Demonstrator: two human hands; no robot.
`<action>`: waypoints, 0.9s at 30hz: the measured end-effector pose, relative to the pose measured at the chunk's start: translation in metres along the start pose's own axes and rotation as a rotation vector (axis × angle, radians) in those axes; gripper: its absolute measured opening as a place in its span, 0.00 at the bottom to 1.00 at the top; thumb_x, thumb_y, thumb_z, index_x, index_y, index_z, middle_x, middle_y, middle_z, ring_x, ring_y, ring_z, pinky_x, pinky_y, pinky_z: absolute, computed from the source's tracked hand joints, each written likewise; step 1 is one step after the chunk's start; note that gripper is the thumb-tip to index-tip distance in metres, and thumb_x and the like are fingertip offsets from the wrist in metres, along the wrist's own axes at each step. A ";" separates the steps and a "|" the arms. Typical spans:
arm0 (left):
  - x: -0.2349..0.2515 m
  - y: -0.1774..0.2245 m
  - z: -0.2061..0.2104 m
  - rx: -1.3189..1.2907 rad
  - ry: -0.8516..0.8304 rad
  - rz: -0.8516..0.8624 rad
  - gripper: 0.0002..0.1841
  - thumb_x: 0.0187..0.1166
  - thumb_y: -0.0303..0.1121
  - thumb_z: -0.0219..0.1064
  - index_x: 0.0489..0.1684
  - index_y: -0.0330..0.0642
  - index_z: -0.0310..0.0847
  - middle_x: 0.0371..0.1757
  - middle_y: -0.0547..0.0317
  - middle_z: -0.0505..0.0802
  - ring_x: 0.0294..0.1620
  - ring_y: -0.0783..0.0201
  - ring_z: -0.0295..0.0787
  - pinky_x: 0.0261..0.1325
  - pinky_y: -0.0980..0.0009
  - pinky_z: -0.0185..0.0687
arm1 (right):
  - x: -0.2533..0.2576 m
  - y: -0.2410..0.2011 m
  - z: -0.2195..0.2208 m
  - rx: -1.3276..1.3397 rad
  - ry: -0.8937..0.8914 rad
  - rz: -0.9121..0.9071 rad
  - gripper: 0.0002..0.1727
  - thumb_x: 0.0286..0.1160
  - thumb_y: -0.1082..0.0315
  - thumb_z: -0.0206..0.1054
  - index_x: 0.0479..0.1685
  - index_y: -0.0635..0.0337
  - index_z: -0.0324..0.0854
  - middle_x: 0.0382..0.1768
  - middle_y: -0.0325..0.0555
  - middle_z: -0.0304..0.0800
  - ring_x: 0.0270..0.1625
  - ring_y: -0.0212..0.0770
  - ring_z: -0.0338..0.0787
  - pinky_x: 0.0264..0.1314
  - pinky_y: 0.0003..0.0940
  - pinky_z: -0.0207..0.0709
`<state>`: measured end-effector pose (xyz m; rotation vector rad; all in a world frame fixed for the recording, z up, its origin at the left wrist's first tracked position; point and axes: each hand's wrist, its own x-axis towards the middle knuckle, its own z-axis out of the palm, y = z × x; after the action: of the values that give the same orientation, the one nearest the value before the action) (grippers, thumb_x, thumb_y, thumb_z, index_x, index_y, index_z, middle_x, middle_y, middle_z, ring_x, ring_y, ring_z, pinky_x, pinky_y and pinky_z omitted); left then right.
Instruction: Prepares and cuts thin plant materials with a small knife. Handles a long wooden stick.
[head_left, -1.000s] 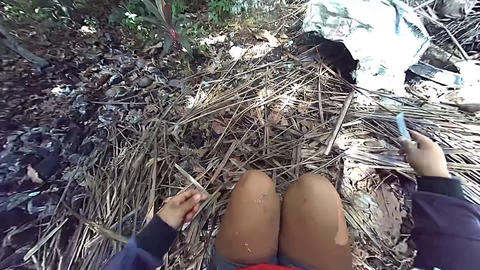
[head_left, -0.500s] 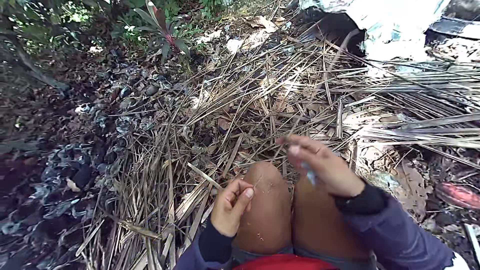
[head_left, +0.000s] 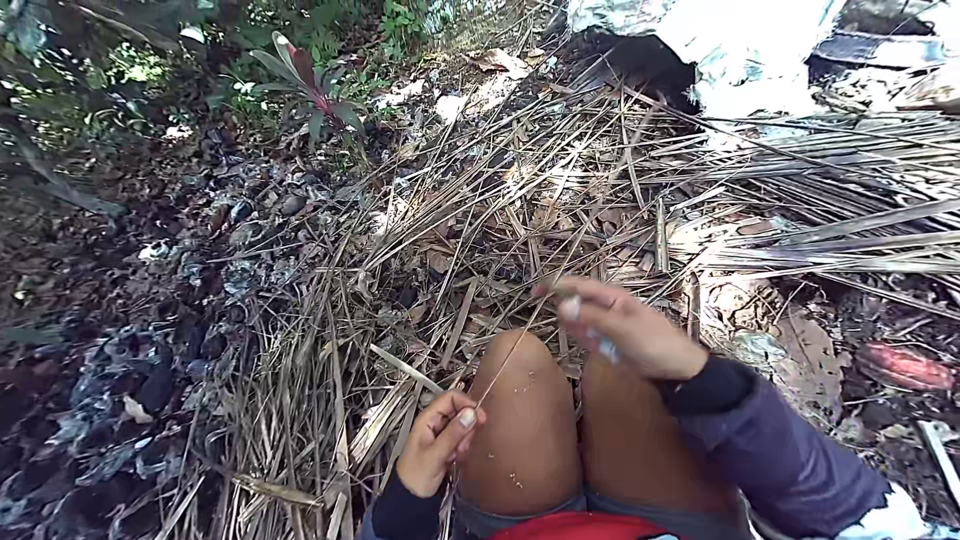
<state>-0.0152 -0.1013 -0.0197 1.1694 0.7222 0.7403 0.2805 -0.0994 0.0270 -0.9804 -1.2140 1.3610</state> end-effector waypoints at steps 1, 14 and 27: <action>-0.007 -0.004 -0.007 -0.007 -0.014 -0.014 0.07 0.78 0.47 0.71 0.40 0.60 0.90 0.16 0.84 0.79 0.15 0.90 0.68 0.19 0.90 0.63 | 0.004 -0.006 -0.017 0.001 0.078 -0.063 0.17 0.86 0.61 0.56 0.64 0.50 0.84 0.21 0.24 0.76 0.18 0.16 0.70 0.21 0.12 0.66; -0.029 -0.010 -0.032 -0.064 -0.098 -0.055 0.07 0.81 0.45 0.69 0.44 0.59 0.91 0.17 0.84 0.80 0.16 0.90 0.69 0.20 0.91 0.64 | 0.004 -0.017 -0.056 -0.023 0.175 -0.144 0.16 0.87 0.61 0.52 0.65 0.49 0.81 0.18 0.28 0.72 0.15 0.19 0.68 0.17 0.13 0.64; -0.024 -0.014 -0.021 -0.201 -0.108 -0.187 0.05 0.79 0.43 0.71 0.41 0.58 0.91 0.15 0.83 0.78 0.13 0.88 0.69 0.17 0.89 0.64 | 0.007 -0.009 -0.051 -0.121 0.367 -0.167 0.17 0.88 0.60 0.52 0.69 0.48 0.77 0.19 0.28 0.72 0.15 0.22 0.68 0.17 0.17 0.66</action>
<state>-0.0441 -0.1131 -0.0354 0.9376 0.6416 0.5740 0.3307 -0.0854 0.0278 -1.1298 -1.0793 0.9363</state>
